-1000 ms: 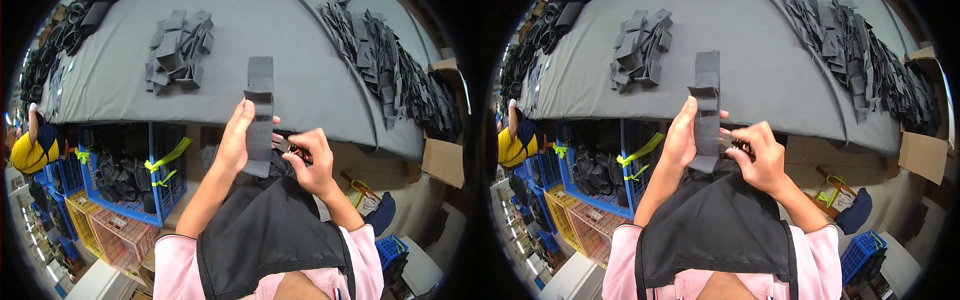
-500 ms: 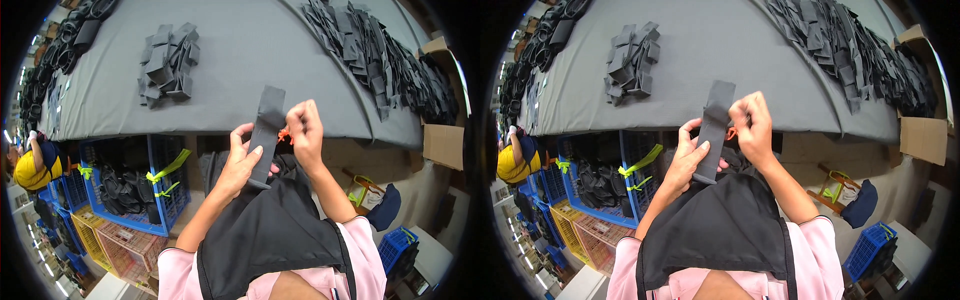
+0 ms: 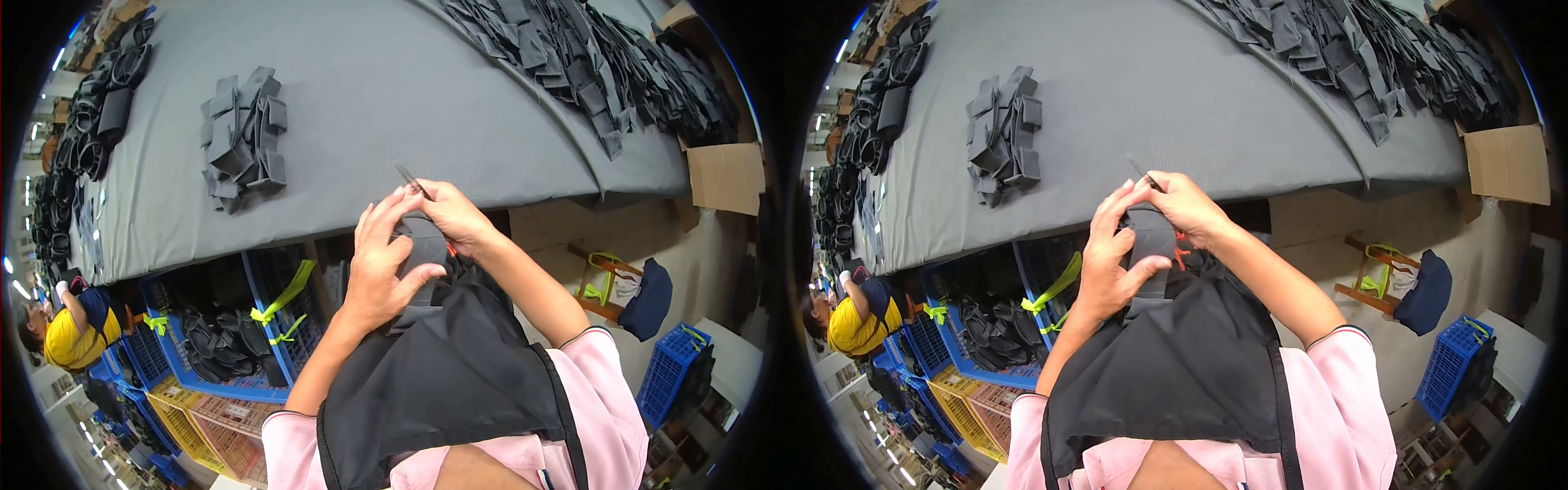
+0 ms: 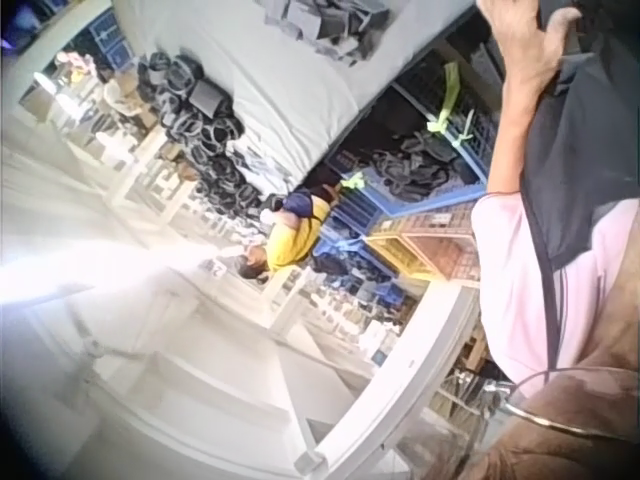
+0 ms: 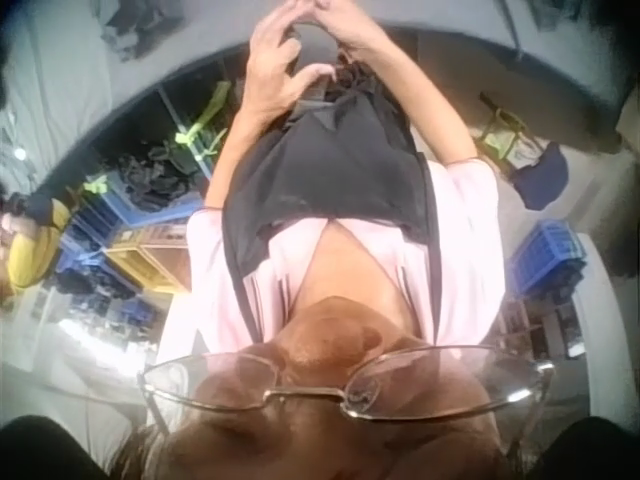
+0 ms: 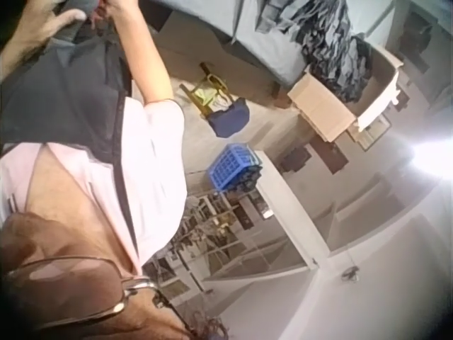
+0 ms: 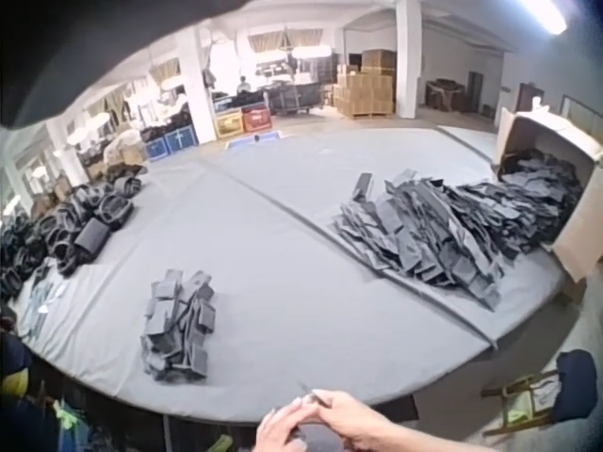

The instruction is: Using clippers to trim excess material from small black fabric straps at a factory assembly table.

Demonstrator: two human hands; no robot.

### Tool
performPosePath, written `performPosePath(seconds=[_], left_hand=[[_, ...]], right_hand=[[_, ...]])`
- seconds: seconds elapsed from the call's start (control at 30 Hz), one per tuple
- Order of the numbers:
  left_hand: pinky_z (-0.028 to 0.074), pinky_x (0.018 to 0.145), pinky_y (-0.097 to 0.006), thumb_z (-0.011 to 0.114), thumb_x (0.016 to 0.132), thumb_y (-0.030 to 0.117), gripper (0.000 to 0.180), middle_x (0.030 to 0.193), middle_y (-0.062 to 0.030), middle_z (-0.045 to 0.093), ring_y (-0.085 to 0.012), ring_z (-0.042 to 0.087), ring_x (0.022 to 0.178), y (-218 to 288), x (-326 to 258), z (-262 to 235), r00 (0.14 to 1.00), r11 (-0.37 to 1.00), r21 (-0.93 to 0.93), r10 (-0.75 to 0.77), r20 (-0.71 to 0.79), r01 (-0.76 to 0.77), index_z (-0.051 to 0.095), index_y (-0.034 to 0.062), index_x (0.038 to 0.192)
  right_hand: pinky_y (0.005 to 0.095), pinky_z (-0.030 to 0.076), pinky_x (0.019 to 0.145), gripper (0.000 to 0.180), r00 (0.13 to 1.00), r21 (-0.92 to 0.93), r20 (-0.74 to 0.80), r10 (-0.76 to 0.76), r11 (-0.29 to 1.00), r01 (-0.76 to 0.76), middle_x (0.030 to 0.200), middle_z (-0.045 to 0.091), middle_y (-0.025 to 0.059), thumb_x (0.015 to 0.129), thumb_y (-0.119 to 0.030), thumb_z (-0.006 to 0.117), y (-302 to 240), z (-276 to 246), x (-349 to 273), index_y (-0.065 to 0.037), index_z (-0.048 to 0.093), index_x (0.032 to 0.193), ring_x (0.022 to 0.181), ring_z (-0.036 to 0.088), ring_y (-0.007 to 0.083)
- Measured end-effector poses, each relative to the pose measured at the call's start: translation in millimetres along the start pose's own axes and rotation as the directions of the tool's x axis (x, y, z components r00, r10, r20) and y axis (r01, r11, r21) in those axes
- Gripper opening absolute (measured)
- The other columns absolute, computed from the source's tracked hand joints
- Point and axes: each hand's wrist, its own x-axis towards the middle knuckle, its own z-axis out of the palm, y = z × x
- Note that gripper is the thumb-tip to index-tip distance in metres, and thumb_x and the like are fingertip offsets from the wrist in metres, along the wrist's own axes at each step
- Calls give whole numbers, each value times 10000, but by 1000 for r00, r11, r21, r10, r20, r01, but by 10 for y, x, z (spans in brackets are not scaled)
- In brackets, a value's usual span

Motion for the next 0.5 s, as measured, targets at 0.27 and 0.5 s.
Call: performPosePath(seconds=[0.27,0.5], left_hand=[[241,1069,-433,717,760,378,496,1309,-123,488,-332,277,1342,-171,-221,68,931,867,-442,-328,-163,228,585,-42,988],[195,1091,-459,724,752,382,510,1324,-129,465,-325,278,1335,-143,-205,80,939,826,-516,-327,-108,228,593,-45,998]], right_hand=[[258,484,597,262,815,-754,-23,-579,545,366,782,567,53,777,-98,704,-20,29,-687,-28,580,996,649,559,109],[281,488,560,245,731,-888,133,-670,247,388,817,639,63,735,-105,711,-33,2,-753,-33,610,947,645,636,184]])
